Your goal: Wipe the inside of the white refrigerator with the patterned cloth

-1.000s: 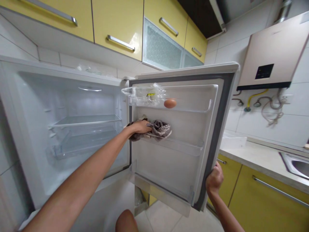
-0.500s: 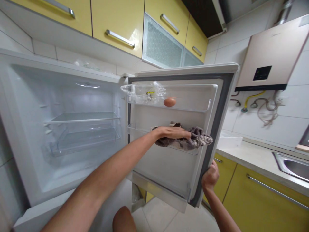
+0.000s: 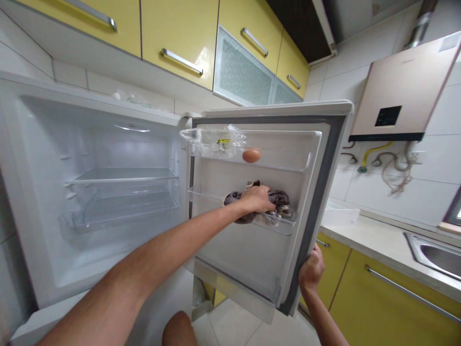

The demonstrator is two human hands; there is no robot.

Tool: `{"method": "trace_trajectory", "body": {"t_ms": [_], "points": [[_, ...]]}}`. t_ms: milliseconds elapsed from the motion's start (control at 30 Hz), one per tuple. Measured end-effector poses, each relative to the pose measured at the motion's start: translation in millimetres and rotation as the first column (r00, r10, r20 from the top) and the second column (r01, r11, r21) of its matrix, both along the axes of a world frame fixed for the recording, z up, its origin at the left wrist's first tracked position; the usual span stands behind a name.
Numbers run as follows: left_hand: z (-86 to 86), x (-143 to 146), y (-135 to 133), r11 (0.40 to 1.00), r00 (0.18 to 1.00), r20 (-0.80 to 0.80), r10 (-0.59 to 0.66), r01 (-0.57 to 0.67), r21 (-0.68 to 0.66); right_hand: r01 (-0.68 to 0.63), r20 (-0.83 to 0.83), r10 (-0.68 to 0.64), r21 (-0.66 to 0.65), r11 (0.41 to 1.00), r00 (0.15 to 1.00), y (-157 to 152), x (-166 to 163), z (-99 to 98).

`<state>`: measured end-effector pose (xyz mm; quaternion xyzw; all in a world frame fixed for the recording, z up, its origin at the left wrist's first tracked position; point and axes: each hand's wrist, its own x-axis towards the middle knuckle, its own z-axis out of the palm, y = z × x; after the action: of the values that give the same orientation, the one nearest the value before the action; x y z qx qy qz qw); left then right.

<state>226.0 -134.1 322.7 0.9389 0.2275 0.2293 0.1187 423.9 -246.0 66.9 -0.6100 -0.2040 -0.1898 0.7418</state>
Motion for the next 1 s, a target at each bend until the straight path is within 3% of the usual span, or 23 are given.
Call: {"method": "trace_trajectory", "body": {"t_ms": [233,333,433,567,733,833,1000], "points": [[-12.1,-48.5,53.5,0.959,0.943,0.196,0.269,-0.282,0.037,0.028,-0.02,-0.028,-0.01,1.0,0.999,-2.5,-2.9,1.6],[-11.2,-70.9,82.0,0.908,0.843,0.345,0.413,-0.413,-0.077,0.037,-0.022,-0.038,-0.038,0.999,0.999,-4.8,-7.7,3.4],[-4.8,-85.8,108.9,0.829,0.672,0.486,0.558,-0.469,-0.305,0.046,-0.038,-0.047,-0.048,0.998,0.998,-7.1,-13.2,5.7],[2.4,-91.1,130.4,0.717,0.424,0.581,0.694,-0.341,-0.608,0.06,-0.051,-0.062,-0.054,0.997,0.997,-8.4,-16.5,7.0],[8.0,-71.3,118.8,0.605,0.22,0.573,0.789,-0.118,-0.788,0.078,-0.032,-0.079,-0.054,0.996,0.996,-7.8,-16.5,8.6],[14.3,-48.9,101.1,0.543,0.154,0.537,0.83,0.002,-0.84,0.087,-0.013,-0.088,-0.049,0.995,0.996,-7.8,-18.4,10.8],[19.1,-12.8,64.5,0.512,0.172,0.544,0.822,0.196,-0.836,0.102,-0.007,-0.103,-0.035,0.994,0.995,-9.5,-22.4,9.9]]}}
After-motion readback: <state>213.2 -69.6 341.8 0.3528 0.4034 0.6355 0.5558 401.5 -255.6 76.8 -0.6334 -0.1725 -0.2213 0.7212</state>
